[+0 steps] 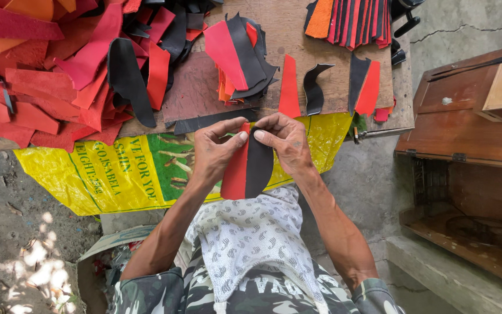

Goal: The person repeatedly picks red and black shoe insole pieces from a pile, aligns them, and presses them together by hand. They occasionally handle a red circular object and a glass mug, then resume pairing and stacking the insole pieces on the table.

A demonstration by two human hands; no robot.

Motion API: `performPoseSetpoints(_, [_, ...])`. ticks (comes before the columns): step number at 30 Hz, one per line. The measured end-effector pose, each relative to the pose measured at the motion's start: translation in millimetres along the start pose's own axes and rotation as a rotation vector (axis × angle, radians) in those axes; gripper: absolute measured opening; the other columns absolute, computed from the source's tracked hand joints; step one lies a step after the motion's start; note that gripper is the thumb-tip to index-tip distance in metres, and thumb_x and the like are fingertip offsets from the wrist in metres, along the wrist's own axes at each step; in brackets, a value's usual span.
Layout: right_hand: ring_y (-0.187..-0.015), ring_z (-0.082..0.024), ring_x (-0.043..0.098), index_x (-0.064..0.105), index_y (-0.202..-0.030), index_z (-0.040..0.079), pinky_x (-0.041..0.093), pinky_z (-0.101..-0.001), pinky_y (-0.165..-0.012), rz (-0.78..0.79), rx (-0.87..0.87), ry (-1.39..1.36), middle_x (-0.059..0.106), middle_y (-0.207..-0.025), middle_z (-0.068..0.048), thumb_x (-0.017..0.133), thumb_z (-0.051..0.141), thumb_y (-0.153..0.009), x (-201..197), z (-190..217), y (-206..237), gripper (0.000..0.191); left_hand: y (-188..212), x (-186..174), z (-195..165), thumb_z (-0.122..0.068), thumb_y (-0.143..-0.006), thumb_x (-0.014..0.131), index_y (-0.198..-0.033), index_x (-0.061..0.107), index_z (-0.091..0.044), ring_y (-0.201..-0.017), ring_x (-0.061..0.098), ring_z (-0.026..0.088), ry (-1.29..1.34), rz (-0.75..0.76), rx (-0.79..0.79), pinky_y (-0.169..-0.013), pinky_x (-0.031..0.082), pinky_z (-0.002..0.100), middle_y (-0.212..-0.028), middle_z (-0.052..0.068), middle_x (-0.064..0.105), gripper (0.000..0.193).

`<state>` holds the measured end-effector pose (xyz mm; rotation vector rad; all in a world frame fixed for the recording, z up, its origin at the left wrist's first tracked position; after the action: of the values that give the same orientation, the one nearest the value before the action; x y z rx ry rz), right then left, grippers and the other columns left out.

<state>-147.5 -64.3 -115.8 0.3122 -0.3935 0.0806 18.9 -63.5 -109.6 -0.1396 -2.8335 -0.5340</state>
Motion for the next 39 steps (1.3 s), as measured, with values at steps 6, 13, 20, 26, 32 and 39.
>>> performPoseSetpoints(6, [-0.087,-0.01,0.067,0.069,-0.107,-0.004,0.056,-0.0241,-0.082,-0.004,-0.018,0.064,0.072,-0.098,-0.008,0.077,-0.005,-0.088,-1.1,0.7,-0.2,0.021,-1.4,-2.0,3.6,-0.003,-0.088,0.076,-0.117,0.074,0.003,-0.085,0.07,0.007,0.011,0.013,0.012,-0.078,0.06,0.024,-0.102,0.006,0.077,0.03])
performPoseSetpoints(13, [-0.083,-0.009,0.067,0.071,-0.105,-0.005,0.055,-0.0229,-0.077,-0.044,0.016,0.11,0.073,-0.095,-0.008,0.076,-0.003,-0.086,1.7,0.5,0.5,0.02,-4.4,-4.7,11.9,-0.007,-0.091,0.077,-0.114,0.076,0.004,-0.088,0.07,0.009,0.107,0.009,0.0,-0.081,0.059,0.025,-0.101,0.008,0.078,0.025])
performPoseSetpoints(20, [-0.082,-0.009,0.066,0.07,-0.104,-0.005,0.055,-0.0224,-0.076,-0.061,0.026,0.109,0.072,-0.093,-0.008,0.077,-0.001,-0.086,3.1,0.0,-0.1,0.019,-7.9,-5.7,16.5,-0.006,-0.088,0.079,-0.115,0.074,0.006,-0.09,0.071,0.011,0.184,0.023,-0.003,-0.085,0.059,0.026,-0.103,0.01,0.078,0.03])
performPoseSetpoints(26, [-0.083,-0.009,0.067,0.07,-0.104,-0.005,0.055,-0.0219,-0.078,-0.042,0.013,0.089,0.072,-0.094,-0.007,0.076,0.0,-0.086,7.2,3.1,-0.8,0.019,-9.5,-6.2,14.2,-0.004,-0.087,0.079,-0.119,0.071,0.008,-0.091,0.072,0.012,0.204,0.036,-0.004,-0.087,0.06,0.027,-0.105,0.012,0.077,0.035])
performPoseSetpoints(32, [-0.076,-0.006,0.063,0.071,-0.101,-0.005,0.051,-0.0195,-0.068,-0.062,0.002,0.19,0.071,-0.088,-0.005,0.077,0.004,-0.088,8.0,7.6,0.9,0.017,-7.7,-5.1,3.6,-0.004,-0.087,0.076,-0.122,0.07,0.007,-0.092,0.072,0.011,0.107,0.049,0.014,-0.087,0.06,0.025,-0.105,0.011,0.077,0.037])
performPoseSetpoints(39, [-0.071,-0.005,0.062,0.072,-0.099,-0.005,0.05,-0.0187,-0.063,-0.081,0.003,0.282,0.071,-0.084,-0.003,0.077,0.005,-0.087,6.6,13.1,1.0,0.015,-10.8,-3.1,-3.6,-0.005,-0.088,0.075,-0.124,0.07,0.003,-0.089,0.071,0.009,-0.049,0.07,0.021,-0.084,0.059,0.023,-0.098,0.007,0.078,0.037])
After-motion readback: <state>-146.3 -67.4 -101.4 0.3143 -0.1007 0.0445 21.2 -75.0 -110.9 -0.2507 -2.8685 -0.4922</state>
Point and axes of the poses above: each hand's wrist, its own y-axis away from the middle knuckle, its own x-axis out of the palm, z = x × y, the point moved 10 cm from there along -y, towards the middle knuckle
